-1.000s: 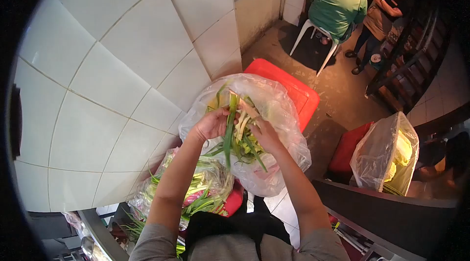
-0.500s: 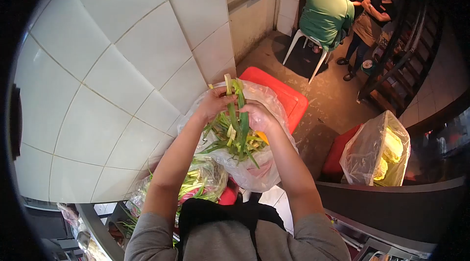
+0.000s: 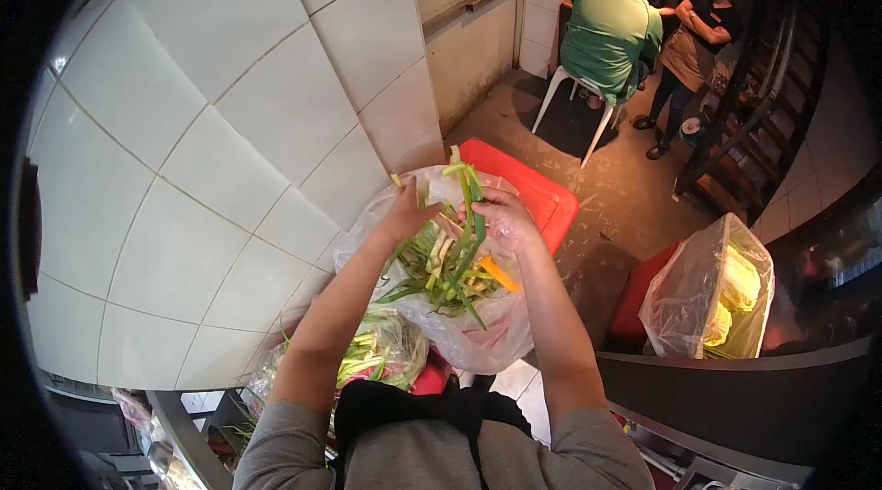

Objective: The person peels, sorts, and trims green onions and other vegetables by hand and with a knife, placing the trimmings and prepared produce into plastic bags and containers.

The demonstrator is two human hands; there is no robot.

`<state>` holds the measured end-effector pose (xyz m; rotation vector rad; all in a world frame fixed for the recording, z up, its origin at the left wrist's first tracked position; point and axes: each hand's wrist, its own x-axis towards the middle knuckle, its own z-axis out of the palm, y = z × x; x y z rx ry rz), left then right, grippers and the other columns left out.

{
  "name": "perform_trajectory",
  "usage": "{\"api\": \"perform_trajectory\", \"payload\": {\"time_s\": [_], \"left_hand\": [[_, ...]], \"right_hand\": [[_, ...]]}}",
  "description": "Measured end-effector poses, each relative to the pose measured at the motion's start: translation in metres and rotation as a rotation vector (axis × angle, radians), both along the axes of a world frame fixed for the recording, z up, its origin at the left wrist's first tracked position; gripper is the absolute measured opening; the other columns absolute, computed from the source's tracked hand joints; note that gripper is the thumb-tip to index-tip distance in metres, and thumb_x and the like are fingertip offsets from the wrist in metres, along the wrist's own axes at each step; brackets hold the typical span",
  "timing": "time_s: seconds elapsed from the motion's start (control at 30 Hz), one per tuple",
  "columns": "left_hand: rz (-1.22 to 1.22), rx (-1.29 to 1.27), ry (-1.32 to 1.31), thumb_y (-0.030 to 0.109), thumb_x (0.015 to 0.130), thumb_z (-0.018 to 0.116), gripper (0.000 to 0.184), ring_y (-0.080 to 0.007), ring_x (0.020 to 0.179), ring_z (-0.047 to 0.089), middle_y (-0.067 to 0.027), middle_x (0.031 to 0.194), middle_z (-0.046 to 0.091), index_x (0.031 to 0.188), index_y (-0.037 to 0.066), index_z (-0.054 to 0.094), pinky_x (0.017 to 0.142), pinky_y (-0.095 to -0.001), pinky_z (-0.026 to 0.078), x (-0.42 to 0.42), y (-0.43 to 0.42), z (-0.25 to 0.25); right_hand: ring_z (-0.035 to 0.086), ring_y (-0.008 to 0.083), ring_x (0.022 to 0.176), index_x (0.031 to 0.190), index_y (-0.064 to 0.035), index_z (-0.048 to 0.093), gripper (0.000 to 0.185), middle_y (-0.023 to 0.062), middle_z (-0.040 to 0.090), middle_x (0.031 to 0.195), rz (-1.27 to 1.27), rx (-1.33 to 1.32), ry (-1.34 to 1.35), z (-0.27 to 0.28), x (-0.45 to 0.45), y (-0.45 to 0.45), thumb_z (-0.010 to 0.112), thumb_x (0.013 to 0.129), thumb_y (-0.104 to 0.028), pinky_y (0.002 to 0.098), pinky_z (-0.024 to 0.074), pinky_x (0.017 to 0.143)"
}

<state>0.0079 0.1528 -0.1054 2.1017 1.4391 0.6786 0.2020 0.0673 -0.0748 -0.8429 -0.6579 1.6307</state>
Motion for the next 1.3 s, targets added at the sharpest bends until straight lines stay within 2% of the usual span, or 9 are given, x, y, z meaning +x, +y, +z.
{"api": "perform_trajectory", "payload": {"time_s": [0.13,0.43,0.53,0.63,0.67,0.77,1.0,1.13,1.3], "left_hand": [[-0.251,-0.579,-0.541,0.03,0.086,0.058,0.048,-0.0213,0.111,0.05,-0.0142,0.119,0.053,0.122,0.001,0.047,0.093,-0.0328,0.04,0.022,-0.025,0.05],[-0.133,-0.75,-0.775,0.017,0.083,0.061,0.026,-0.0228,0.082,0.062,-0.0105,0.091,0.063,0.102,0.0,0.057,0.068,-0.0315,0.05,0.009,-0.009,0.018],[-0.164,-0.296,-0.087,0.021,0.078,0.066,0.04,-0.0304,0.104,0.054,-0.0185,0.107,0.056,0.111,0.002,0.054,0.085,-0.0443,0.044,-0.006,0.001,-0.001],[0.079,0.27,-0.189,0.026,0.073,0.068,0.057,-0.0315,0.123,0.035,-0.0215,0.125,0.042,0.122,0.006,0.047,0.099,-0.0524,0.027,0.012,-0.024,-0.002],[-0.008,0.34,-0.198,0.023,0.077,0.064,0.059,-0.0304,0.13,0.022,-0.016,0.137,0.029,0.129,0.01,0.04,0.103,-0.0548,0.016,0.015,-0.032,0.017],[-0.437,0.566,0.192,0.018,0.083,0.056,0.047,-0.0282,0.126,0.033,-0.014,0.131,0.039,0.128,0.013,0.042,0.1,-0.0559,0.019,0.015,-0.045,0.068],[-0.623,-0.037,-0.222,0.013,0.086,0.051,0.022,-0.0351,0.089,0.056,-0.0196,0.095,0.06,0.104,0.002,0.056,0.078,-0.0362,0.045,-0.016,-0.029,0.056],[-0.48,-0.297,-0.3,0.013,0.092,0.046,0.026,-0.0173,0.083,0.056,-0.0084,0.097,0.061,0.112,0.0,0.055,0.075,-0.0278,0.045,-0.018,-0.051,0.03],[-0.194,-0.581,-0.716,0.022,0.093,0.046,0.021,-0.0049,0.061,0.042,0.0037,0.067,0.046,0.086,0.005,0.056,0.053,-0.0215,0.035,-0.008,-0.071,-0.051]], "right_hand": [[0.063,0.0201,0.083,0.107,-0.0005,0.055,0.024,0.0112,0.062,0.094,0.011,-0.002,-0.093,-0.004,-0.005,0.0,0.055,0.083,-0.002,0.0332,0.0533,0.069],[0.061,0.0154,0.07,0.103,-0.0036,0.052,0.016,0.0079,0.063,0.088,-0.194,-0.061,-0.27,0.015,-0.003,-0.001,0.05,0.088,-0.01,0.0277,0.0513,0.058],[0.056,0.0136,0.06,0.1,-0.0049,0.054,0.015,0.0048,0.059,0.078,-0.198,-0.083,-0.254,0.024,0.001,-0.006,0.048,0.09,-0.015,0.0262,0.0466,0.051],[0.048,0.0106,0.052,0.095,-0.0053,0.056,0.017,0.0008,0.052,0.066,-0.115,-0.078,-0.502,0.026,-0.001,-0.004,0.047,0.091,-0.02,0.0245,0.0397,0.046],[0.045,0.0094,0.049,0.093,-0.0053,0.056,0.019,-0.0005,0.05,0.062,-0.072,-0.078,-0.624,0.024,-0.004,-0.004,0.047,0.091,-0.021,0.024,0.0374,0.044],[0.05,0.0138,0.051,0.082,-0.0017,0.059,0.02,0.0051,0.053,0.06,0.067,0.095,-1.048,0.008,-0.007,0.007,0.05,0.087,-0.019,0.0285,0.0401,0.047],[0.059,0.0202,0.079,0.093,-0.0047,0.064,0.022,0.013,0.063,0.082,0.144,0.216,-1.237,0.012,0.001,-0.004,0.056,0.083,-0.023,0.0338,0.0456,0.072],[0.058,0.022,0.08,0.109,-0.0082,0.059,0.028,0.0136,0.062,0.089,0.284,0.246,-1.276,-0.007,-0.015,-0.026,0.051,0.086,-0.022,0.0367,0.0448,0.075],[0.058,0.0338,0.065,0.087,-0.0067,0.056,0.021,0.016,0.059,0.07,0.086,0.174,-1.307,-0.067,-0.029,-0.072,0.052,0.083,-0.027,0.0463,0.0437,0.057]]}}
